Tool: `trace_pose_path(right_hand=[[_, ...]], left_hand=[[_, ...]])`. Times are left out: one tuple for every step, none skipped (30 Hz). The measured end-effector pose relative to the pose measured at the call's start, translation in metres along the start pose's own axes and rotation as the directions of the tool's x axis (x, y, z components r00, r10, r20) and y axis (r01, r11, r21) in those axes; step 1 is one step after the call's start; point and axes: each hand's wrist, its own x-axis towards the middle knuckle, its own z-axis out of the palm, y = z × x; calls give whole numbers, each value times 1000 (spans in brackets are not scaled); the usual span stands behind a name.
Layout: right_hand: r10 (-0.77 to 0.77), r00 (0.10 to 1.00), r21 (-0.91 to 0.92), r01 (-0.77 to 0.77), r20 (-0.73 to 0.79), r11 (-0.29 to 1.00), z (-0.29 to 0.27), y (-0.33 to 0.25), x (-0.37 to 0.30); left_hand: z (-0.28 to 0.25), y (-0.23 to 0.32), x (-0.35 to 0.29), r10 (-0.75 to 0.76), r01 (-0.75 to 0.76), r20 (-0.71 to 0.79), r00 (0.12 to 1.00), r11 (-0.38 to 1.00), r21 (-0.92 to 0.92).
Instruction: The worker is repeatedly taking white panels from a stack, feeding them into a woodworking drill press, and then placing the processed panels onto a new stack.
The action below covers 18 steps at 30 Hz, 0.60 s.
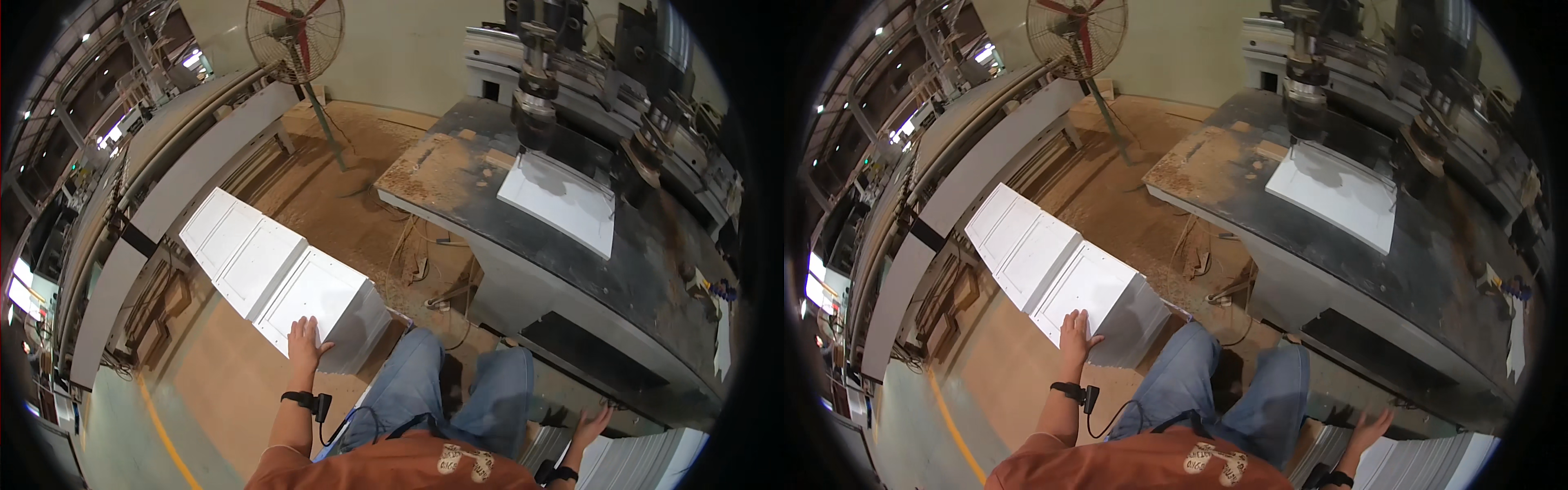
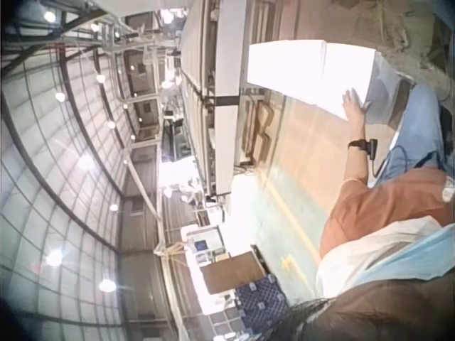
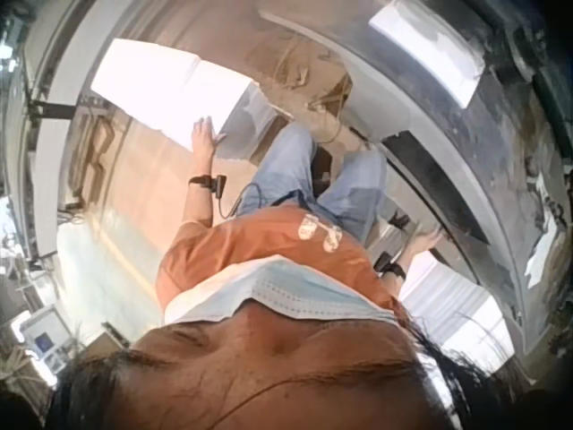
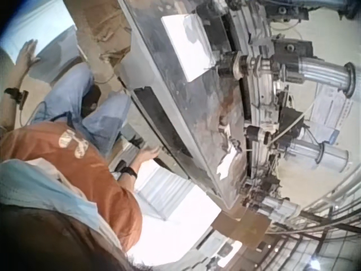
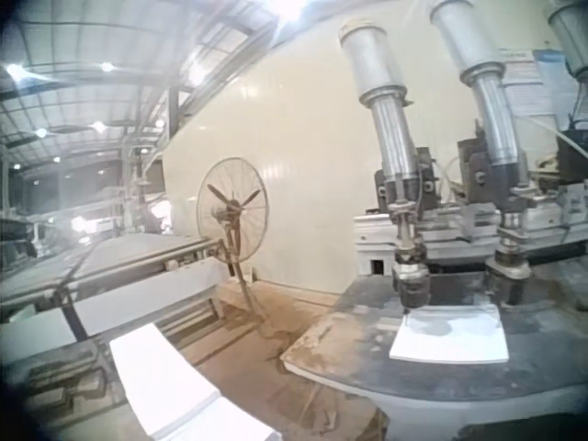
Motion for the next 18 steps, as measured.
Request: trace_pose_path(right_hand=[[138,982,-113,-124,130,986,7,37,-32],[355,873,-459,-179,334,870,11,67,-62],[541,716,-545,-266,441,795,15,90,-89],[647,620,-565,-366,444,739,21,105,-108],[592,666,-637,-221,455,738,22,118,-130],[525,782,-609,-245,336,754,31,124,-139],[442,873,-578,-255,207,775,36,128,-147],[446,868,-529,-278,219,802,39,130,-149],[449,863,-479,-301,231,825,40,130,-148],[455,859,-426,-330,235,843,38,130,-143],[465,866,-344,-387,182,856,33,130,-135],[482,868,-262,-441,120,858,22,131,-127],[524,850,-178,-508,58,843,8,131,-121],[508,861,-147,-499,30,854,-11,131,-112],[511,860,-113,-506,12,855,-35,132,-102],[466,884,-62,-467,-35,882,-57,127,-97],[501,861,-7,-504,-91,864,-76,117,-92],[490,854,60,-488,-174,871,-96,107,-83]], left_hand=[[2,-4,0,42,-42,0,999,999,16],[5,-7,2,83,-83,-4,997,996,28],[8,-9,3,116,-115,-14,993,992,49],[11,-11,5,118,-117,-11,993,993,18],[14,-13,6,117,-117,-6,993,993,0],[15,-15,7,134,-135,-6,991,991,-14],[16,-17,8,108,-106,26,994,993,-48],[15,-18,8,97,-93,49,994,992,-81],[13,-16,10,113,-107,42,993,986,-128],[9,-13,12,81,-78,89,993,996,-39],[2,-7,15,77,-81,102,992,996,38],[-3,5,20,25,-47,169,985,990,132],[-10,23,25,23,-38,97,995,987,155],[-15,47,38,147,-145,-29,989,988,61],[-23,76,55,162,-162,-40,986,987,-9],[-29,111,75,333,-357,-168,928,923,-143],[-33,153,98,428,-483,-244,870,837,-257],[-37,198,117,524,-602,-304,796,742,-295]])
